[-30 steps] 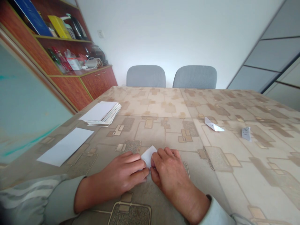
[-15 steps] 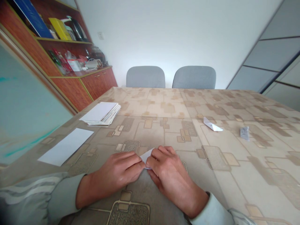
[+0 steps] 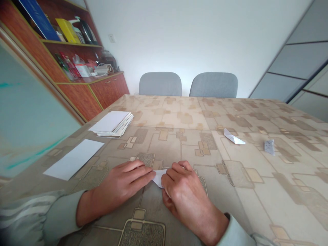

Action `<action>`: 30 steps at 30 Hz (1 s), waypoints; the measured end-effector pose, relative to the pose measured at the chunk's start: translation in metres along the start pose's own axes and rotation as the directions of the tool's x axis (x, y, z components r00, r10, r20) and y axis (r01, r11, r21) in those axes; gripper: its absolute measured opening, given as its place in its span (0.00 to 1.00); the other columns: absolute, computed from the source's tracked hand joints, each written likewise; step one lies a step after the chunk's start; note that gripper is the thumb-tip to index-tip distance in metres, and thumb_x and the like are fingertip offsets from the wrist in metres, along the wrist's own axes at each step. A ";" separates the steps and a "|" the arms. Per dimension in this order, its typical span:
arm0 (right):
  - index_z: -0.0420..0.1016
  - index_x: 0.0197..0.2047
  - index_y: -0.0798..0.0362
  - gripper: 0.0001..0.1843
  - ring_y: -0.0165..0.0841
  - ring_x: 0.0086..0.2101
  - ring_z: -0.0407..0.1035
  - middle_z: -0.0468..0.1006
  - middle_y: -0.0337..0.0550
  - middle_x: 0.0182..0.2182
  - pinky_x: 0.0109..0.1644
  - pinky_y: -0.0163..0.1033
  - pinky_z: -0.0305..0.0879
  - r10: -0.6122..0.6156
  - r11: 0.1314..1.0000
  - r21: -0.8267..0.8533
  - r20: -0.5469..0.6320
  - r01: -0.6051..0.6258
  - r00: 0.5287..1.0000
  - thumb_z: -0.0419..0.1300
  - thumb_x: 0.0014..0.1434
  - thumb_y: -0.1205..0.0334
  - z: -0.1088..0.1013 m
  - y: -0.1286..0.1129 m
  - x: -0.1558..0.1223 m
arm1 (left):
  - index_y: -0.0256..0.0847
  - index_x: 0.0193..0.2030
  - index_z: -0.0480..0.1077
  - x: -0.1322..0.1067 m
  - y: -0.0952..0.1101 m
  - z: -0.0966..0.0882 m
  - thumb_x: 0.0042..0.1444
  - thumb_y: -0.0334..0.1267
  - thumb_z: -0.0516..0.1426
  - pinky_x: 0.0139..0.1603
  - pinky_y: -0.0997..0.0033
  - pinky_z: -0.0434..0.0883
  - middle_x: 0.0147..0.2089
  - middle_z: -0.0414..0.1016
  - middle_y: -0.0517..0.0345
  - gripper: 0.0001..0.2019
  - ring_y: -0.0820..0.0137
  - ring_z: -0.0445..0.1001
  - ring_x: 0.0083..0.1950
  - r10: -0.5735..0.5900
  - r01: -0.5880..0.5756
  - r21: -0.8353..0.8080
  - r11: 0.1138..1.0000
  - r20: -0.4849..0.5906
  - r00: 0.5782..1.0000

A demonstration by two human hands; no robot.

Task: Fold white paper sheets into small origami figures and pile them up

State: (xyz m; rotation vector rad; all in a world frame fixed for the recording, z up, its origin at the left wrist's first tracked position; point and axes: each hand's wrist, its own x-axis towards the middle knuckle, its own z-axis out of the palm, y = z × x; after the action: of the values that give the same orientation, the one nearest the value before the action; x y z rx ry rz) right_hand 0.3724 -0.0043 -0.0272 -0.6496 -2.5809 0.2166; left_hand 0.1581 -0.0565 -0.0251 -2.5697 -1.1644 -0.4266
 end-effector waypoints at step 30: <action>0.77 0.40 0.46 0.06 0.32 0.41 0.69 0.78 0.36 0.36 0.50 0.43 0.61 -0.017 0.907 0.399 0.360 -0.137 0.933 0.63 0.61 0.67 -0.034 0.045 -0.007 | 0.46 0.59 0.64 -0.013 0.026 0.002 0.61 0.50 0.57 0.44 0.59 0.70 0.50 0.71 0.51 0.22 0.58 0.69 0.48 0.066 -0.023 -0.223 0.975 0.187 0.980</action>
State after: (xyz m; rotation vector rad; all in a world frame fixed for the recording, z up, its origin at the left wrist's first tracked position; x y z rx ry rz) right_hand 0.4119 0.0328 -0.0118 -0.5675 -2.7150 0.9636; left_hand 0.1702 -0.0808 -0.0355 -2.8779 -1.1783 -0.3163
